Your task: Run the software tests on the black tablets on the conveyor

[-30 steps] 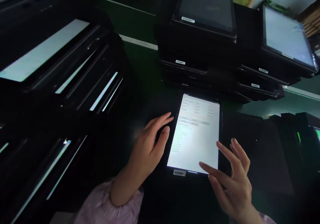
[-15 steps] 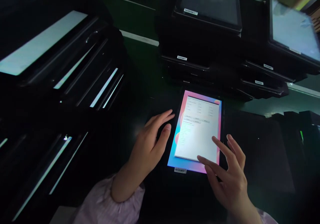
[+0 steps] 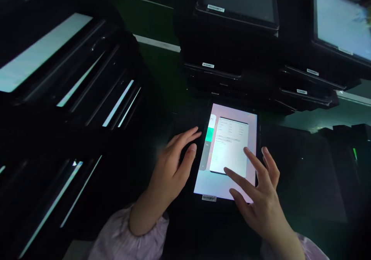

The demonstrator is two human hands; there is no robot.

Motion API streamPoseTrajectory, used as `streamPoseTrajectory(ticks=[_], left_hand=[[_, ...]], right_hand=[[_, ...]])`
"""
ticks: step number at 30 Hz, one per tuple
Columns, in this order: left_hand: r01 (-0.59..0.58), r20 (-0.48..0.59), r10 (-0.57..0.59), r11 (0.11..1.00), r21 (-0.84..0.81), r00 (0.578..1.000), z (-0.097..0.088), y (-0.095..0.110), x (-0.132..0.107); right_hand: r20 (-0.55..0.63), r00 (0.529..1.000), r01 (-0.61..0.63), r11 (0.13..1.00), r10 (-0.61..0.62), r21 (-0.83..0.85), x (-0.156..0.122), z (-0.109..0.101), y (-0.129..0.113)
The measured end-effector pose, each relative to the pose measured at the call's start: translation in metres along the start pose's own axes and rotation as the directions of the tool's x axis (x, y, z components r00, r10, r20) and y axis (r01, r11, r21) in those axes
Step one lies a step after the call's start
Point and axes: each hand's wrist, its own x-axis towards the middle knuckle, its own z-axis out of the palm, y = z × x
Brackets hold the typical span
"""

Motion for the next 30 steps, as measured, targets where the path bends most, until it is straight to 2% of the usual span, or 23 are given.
streamPoseTrajectory(ticks=[6,11,16,22,27,30], left_hand=[[0.0,0.006,0.0,1.0,0.0,1.0,0.0,0.0,0.0],[0.005,-0.008,-0.005,1.0,0.0,1.0,-0.001,-0.001,-0.001],[-0.023,-0.002,0.023,1.0,0.01,1.0,-0.001,-0.002,-0.001],[-0.032,-0.023,0.033,0.999,0.019,0.999,0.001,-0.003,-0.001],[-0.054,-0.027,0.055,0.998,0.022,0.998,0.0,-0.004,0.0],[-0.06,-0.033,0.061,0.998,0.026,0.998,0.0,-0.004,0.0]], right_hand=[[-0.206,0.977,-0.067,0.997,0.06,-0.026,-0.003,-0.006,0.011],[-0.113,0.992,-0.054,0.998,0.056,0.022,0.0,0.003,0.002],[-0.24,0.965,-0.116,0.993,0.11,-0.011,-0.002,-0.003,0.009],[-0.136,0.987,-0.088,0.996,0.086,-0.006,-0.001,-0.003,0.006],[-0.242,0.96,-0.152,0.988,0.141,-0.026,-0.003,-0.002,0.011],[-0.253,0.952,-0.175,0.985,0.171,0.005,-0.004,-0.005,0.013]])
